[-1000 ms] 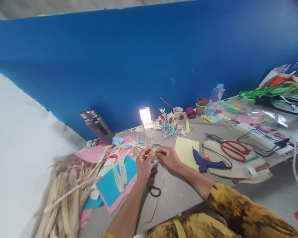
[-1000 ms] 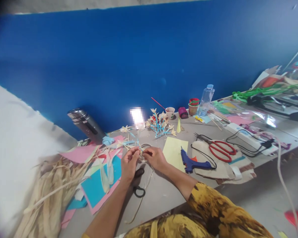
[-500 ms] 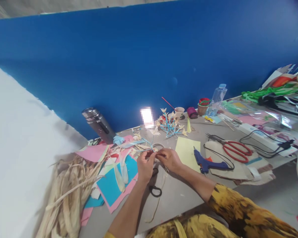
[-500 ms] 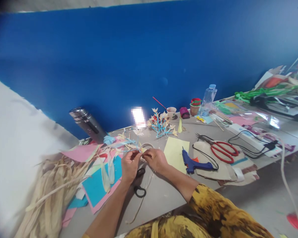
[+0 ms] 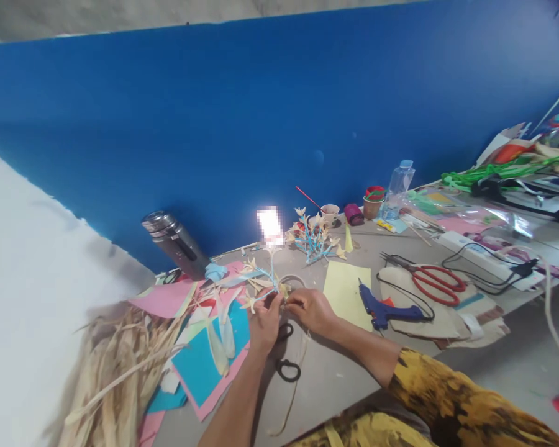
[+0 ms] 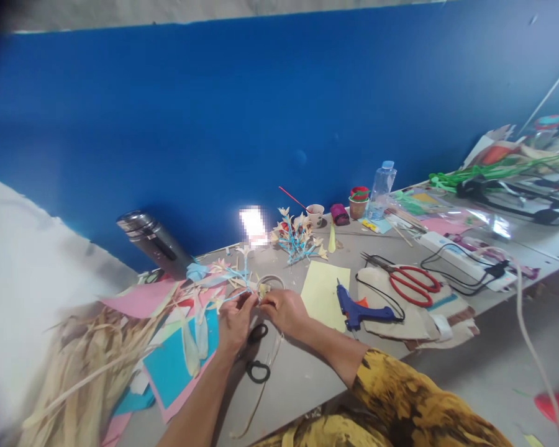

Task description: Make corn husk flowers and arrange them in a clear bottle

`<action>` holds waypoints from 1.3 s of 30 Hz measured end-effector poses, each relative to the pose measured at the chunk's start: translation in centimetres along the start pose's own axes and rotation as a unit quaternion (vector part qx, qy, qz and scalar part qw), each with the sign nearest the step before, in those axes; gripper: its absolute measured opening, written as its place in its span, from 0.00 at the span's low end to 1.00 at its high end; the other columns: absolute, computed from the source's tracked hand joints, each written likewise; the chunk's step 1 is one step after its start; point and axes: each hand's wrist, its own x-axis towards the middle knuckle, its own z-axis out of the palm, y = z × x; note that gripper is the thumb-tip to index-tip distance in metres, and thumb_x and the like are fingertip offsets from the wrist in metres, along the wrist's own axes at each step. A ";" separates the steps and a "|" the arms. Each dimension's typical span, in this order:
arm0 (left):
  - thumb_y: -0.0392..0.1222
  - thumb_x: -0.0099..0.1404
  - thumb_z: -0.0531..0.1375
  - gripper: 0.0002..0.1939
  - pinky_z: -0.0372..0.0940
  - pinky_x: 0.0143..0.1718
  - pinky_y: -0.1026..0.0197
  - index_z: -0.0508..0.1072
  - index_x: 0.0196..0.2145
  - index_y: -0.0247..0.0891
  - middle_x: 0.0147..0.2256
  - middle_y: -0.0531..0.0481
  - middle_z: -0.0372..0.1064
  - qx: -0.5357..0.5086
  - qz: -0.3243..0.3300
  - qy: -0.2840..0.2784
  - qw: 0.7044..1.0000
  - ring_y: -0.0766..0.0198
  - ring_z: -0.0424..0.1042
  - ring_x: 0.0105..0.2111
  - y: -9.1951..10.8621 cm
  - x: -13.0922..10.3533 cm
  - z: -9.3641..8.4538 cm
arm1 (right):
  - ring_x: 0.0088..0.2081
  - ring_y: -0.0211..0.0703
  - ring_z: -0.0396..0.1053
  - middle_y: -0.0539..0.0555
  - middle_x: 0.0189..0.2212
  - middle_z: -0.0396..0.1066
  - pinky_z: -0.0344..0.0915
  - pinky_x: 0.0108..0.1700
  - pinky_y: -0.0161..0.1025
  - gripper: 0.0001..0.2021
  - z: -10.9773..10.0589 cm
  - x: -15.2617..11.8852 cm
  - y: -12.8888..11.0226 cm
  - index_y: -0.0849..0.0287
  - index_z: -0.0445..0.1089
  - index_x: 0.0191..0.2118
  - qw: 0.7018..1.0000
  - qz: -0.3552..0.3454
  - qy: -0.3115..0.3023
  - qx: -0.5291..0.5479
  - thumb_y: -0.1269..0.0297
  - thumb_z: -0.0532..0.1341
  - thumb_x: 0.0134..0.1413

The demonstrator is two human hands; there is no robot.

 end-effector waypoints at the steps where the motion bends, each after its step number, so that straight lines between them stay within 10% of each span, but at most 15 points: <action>1: 0.48 0.55 0.67 0.10 0.69 0.31 0.60 0.78 0.26 0.38 0.24 0.46 0.76 0.003 -0.006 -0.005 1.000 0.55 0.76 0.30 0.1 0.1 -0.1 | 0.32 0.42 0.71 0.51 0.28 0.78 0.59 0.35 0.35 0.07 0.0 0.0 -0.1 0.54 0.80 0.31 1.000 0.003 0.000 0.001 0.67 0.63 0.56; 13: 0.54 0.58 0.64 0.25 0.73 0.35 0.58 0.79 0.47 0.34 0.42 0.40 0.80 -0.055 -0.058 -0.086 0.993 0.55 0.79 0.37 1.8 0.3 -0.5 | 0.30 0.41 0.70 0.50 0.26 0.76 0.60 0.35 0.34 0.07 -0.2 1.0 -0.1 0.57 0.78 0.29 0.985 0.081 0.088 0.122 0.67 0.61 0.52; 23: 0.59 0.60 0.61 0.21 0.72 0.33 0.57 0.80 0.36 0.37 0.28 0.46 0.79 0.018 -0.021 -0.137 0.990 0.54 0.77 0.29 0.1 -0.4 0.4 | 0.21 0.38 0.67 0.53 0.22 0.75 0.61 0.21 0.32 0.11 -1.6 2.9 1.7 0.61 0.75 0.35 0.922 0.220 0.178 0.264 0.59 0.61 0.50; 39: 0.57 0.58 0.62 0.16 0.64 0.18 0.62 0.81 0.32 0.43 0.26 0.48 0.79 0.033 0.050 -0.129 0.990 0.59 0.71 0.18 -0.9 -1.2 1.4 | 0.25 0.40 0.72 0.53 0.24 0.75 0.63 0.25 0.32 0.10 -0.9 3.5 2.8 0.60 0.75 0.31 0.924 0.173 0.197 0.279 0.57 0.64 0.48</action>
